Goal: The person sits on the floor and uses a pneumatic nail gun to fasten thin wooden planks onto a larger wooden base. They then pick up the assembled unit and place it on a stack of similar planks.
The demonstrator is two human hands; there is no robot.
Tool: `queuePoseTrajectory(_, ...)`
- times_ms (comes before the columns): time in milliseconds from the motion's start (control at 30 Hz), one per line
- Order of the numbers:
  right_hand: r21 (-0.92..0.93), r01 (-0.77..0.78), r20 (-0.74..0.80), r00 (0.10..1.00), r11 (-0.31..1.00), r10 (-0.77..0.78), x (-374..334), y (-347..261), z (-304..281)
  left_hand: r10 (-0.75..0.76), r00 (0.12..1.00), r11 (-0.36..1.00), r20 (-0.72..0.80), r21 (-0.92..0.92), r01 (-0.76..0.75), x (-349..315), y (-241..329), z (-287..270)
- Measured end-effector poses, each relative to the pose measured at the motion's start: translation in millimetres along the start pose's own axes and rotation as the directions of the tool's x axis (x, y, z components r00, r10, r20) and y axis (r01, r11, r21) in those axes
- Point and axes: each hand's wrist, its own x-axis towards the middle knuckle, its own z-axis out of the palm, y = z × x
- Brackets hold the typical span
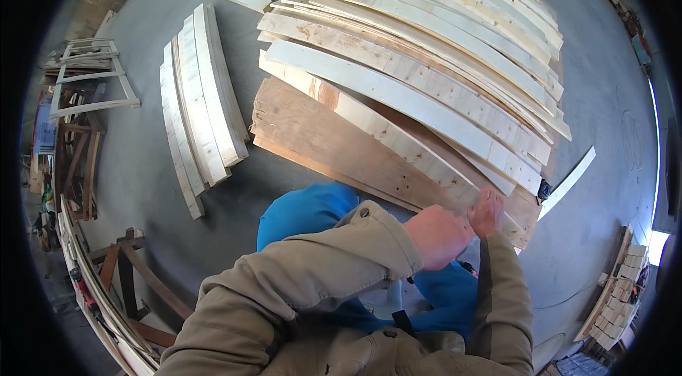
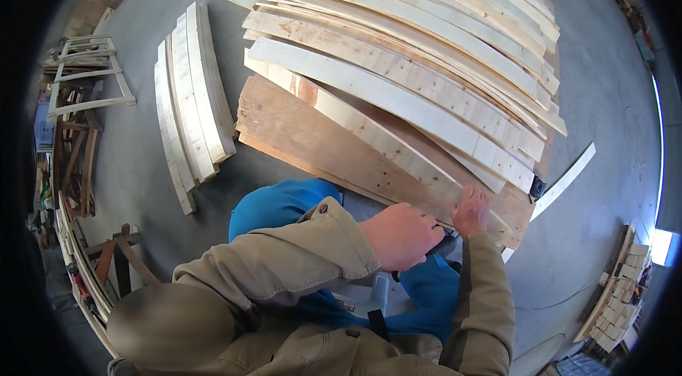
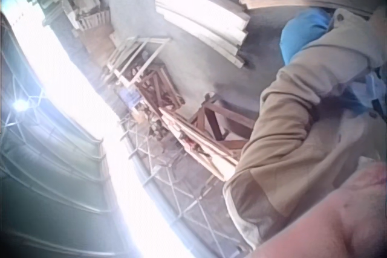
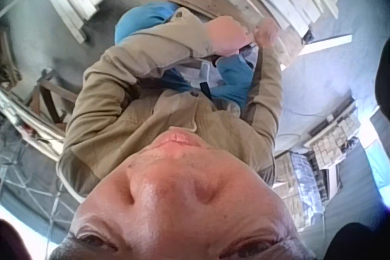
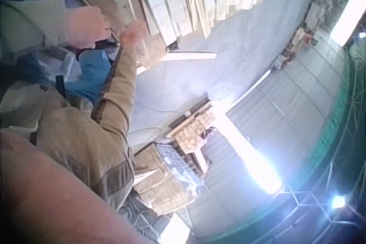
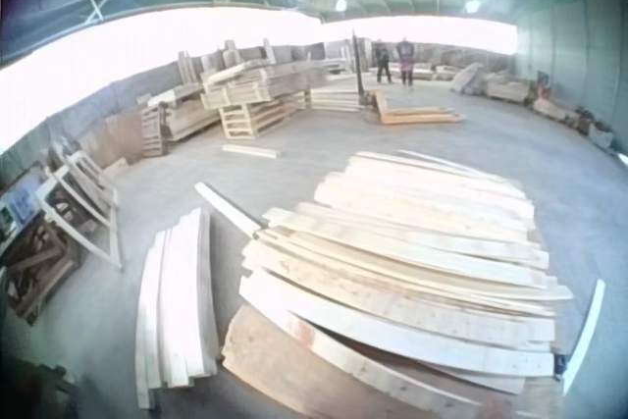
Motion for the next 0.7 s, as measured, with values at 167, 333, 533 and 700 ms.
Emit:
queuePoseTrajectory(167,-0.028,0.006,0.001,1.0,1.0,-0.006,-3.3,1.2,-33.4,-0.066,0.98,0.998,0.187,-0.003,0.068,4.8,2.1,-3.1)
queuePoseTrajectory(333,0.314,0.098,0.268,0.945,0.944,-0.187,5.5,1.0,-71.6,-0.04,0.985,0.999,0.169,-0.003,0.041,7.7,1.6,-3.8)
queuePoseTrajectory(533,0.34,0.0,0.39,0.91,0.94,-0.142,1.4,-7.9,-88.7,-0.028,0.994,1.0,0.108,-0.006,0.029,7.3,2.2,-1.3)
queuePoseTrajectory(700,0.497,-0.078,0.517,0.827,0.864,-0.223,12.6,4.1,-95.2,0.019,0.999,1.0,0.047,-0.007,-0.019,8.4,-1.6,7.5)
